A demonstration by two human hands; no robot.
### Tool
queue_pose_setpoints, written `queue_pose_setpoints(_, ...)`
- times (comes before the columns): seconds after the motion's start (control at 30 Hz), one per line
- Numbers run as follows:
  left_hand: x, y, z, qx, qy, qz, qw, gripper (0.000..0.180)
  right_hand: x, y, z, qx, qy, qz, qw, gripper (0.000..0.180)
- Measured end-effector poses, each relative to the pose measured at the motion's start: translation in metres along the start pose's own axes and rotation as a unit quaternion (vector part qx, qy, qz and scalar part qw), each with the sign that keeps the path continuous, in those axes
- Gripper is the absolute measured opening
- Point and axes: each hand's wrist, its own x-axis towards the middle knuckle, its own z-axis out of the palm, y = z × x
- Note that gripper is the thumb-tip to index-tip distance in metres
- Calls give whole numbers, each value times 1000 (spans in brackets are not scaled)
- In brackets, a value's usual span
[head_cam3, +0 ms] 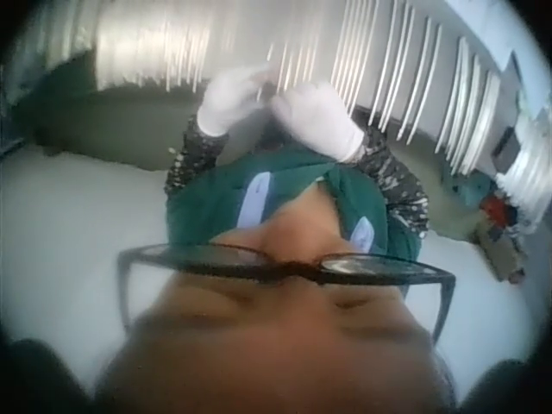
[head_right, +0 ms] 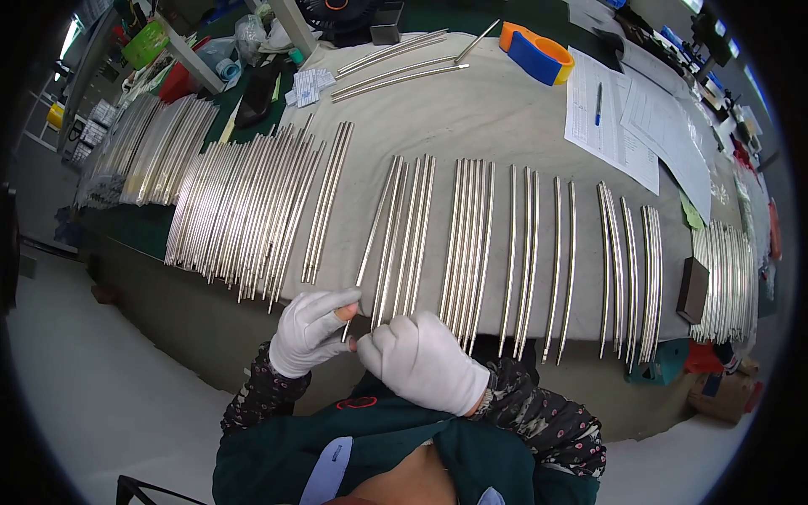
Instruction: Arranging and aligning thin gold-colored metal rods into neat rows on a workbench.
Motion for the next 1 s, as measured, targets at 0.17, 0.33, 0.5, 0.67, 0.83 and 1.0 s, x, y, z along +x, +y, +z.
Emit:
queue_pose_setpoints(0.17, 6, 22, 11, -324, 98, -153, 929, 35, 2, 0, -5, 18, 29, 11, 999, 11)
queue_pose_setpoints(0.33, 23, 40, 28, -655, 256, -342, 623, 17, 4, -1, -14, 36, 12, 7, 999, 20)
queue_pose_setpoints(0.5, 48, 50, 21, -626, 182, -452, 609, 24, 1, -4, -15, 62, 17, -47, 997, 25)
queue_pose_setpoints(0.67, 62, 43, -3, -632, 164, -441, 616, 29, -3, 0, -10, 79, 161, -87, 980, 22)
queue_pose_setpoints(0.83, 52, 34, -21, -505, 179, -375, 757, 26, -22, 7, -14, 59, 143, -45, 987, 29)
queue_pose_setpoints(1.0, 33, -10, -50, -400, 242, -284, 837, 25, -37, 10, -13, 49, 137, 8, 989, 34)
